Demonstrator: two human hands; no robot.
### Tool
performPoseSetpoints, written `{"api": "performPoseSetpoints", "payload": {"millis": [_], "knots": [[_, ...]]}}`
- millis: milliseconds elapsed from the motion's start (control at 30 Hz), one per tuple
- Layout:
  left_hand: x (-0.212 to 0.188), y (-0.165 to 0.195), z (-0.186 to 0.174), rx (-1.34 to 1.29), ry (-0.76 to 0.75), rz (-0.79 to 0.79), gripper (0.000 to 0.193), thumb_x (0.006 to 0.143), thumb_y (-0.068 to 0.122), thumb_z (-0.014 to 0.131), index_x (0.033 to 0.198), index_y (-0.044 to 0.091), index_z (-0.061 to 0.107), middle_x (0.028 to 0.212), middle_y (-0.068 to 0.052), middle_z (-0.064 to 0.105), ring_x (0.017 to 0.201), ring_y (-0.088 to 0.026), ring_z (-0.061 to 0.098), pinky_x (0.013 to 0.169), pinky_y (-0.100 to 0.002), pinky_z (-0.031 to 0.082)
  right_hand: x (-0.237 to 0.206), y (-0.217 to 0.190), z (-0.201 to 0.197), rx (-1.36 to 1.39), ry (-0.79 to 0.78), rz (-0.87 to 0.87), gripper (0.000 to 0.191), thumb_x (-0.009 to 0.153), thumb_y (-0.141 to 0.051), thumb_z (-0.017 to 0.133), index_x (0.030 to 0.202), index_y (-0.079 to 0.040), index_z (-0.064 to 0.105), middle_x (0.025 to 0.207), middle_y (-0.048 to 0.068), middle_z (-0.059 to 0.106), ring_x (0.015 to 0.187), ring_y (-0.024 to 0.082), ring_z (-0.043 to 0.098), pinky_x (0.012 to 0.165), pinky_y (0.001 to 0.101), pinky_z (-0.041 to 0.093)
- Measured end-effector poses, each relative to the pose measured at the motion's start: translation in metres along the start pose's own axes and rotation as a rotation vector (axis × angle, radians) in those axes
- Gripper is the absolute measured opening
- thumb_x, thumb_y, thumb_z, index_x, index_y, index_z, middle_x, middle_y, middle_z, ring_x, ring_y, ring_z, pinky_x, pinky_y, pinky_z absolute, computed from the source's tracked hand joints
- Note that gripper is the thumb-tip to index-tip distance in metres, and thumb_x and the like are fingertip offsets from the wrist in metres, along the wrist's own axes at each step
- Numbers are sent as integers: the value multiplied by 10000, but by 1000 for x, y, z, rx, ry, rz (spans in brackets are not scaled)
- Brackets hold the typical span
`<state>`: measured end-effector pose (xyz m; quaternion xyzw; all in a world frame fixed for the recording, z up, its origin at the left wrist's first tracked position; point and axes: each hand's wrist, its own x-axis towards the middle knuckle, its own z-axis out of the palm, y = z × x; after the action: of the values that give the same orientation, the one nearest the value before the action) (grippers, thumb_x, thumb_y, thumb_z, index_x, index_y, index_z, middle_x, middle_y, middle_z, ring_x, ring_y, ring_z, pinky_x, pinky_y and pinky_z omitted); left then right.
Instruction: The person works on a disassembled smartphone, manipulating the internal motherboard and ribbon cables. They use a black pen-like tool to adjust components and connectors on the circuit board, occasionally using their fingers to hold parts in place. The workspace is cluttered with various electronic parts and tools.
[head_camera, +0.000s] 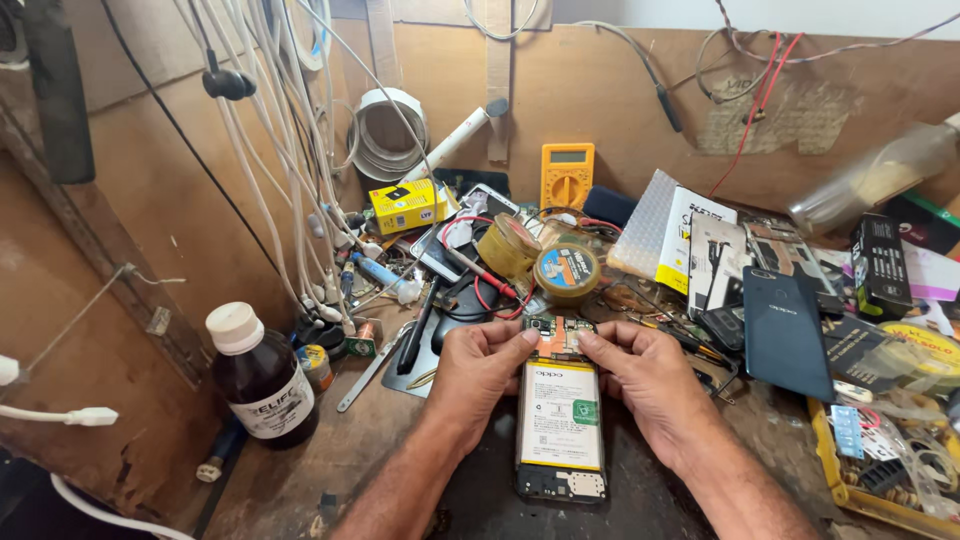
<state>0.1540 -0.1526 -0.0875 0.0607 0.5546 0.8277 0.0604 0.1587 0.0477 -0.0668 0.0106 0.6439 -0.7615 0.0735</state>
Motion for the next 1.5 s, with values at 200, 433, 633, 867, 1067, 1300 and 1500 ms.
{"api": "performPoseSetpoints", "payload": {"millis": [200, 433, 633, 867, 1067, 1300, 1500], "knots": [[1, -6, 3, 55, 28, 60, 306, 934, 154, 704, 1137, -74, 734, 913, -118, 794, 717, -112, 727, 604, -246, 588, 4, 7, -3, -81, 19, -59, 182, 928, -179, 741, 966, -2, 724, 845, 41, 717, 696, 92, 610, 629, 260, 487], [-11, 11, 9, -7, -72, -101, 490, 927, 205, 690, 1320, -81, 627, 1032, -99, 782, 820, -128, 762, 635, -274, 631, 3, 1, -2, 43, 55, 8, 212, 907, -172, 694, 1023, 5, 708, 906, 70, 753, 760, 134, 696, 717, 302, 582], [-19, 16, 14, 71, -146, -70, 815, 812, 60, 730, 1529, -32, 353, 1077, -122, 790, 862, -159, 773, 655, -294, 639, -8, -9, 11, -234, 191, -208, 343, 881, -143, 727, 1191, -3, 681, 993, 105, 750, 860, 142, 703, 767, 291, 585], [-21, 17, 14, 136, -110, -80, 596, 805, 83, 746, 1370, 32, 563, 1004, -51, 792, 801, -97, 740, 592, -237, 580, -43, -25, 32, -910, 165, -871, 366, 920, -113, 664, 1274, -32, 612, 1274, 169, 665, 1216, 305, 638, 1014, 421, 495], [-24, 21, 16, 189, -121, -34, 414, 806, 85, 735, 1216, 83, 671, 928, 3, 773, 728, -63, 689, 507, -202, 455, -54, -23, 39, -1142, 40, -1024, 376, 912, -112, 647, 1282, -55, 609, 1382, 193, 607, 1312, 388, 534, 1094, 504, 393], [-22, 18, 17, 184, -107, -11, 364, 801, 48, 690, 1164, 73, 692, 885, -3, 769, 709, -68, 697, 519, -218, 512, -62, -24, 41, -1343, 24, -1108, 419, 907, -78, 637, 1317, -30, 567, 1270, 158, 639, 1292, 304, 560, 1123, 543, 351], [-15, 2, 11, 153, -72, 15, 302, 837, 78, 697, 1138, 93, 707, 892, 9, 754, 726, -50, 682, 519, -229, 533, -63, -23, 40, -1566, -27, -1156, 569, 788, -53, 606, 1344, 39, 526, 1247, 184, 656, 1290, 288, 537, 1051, 539, 316]]}}
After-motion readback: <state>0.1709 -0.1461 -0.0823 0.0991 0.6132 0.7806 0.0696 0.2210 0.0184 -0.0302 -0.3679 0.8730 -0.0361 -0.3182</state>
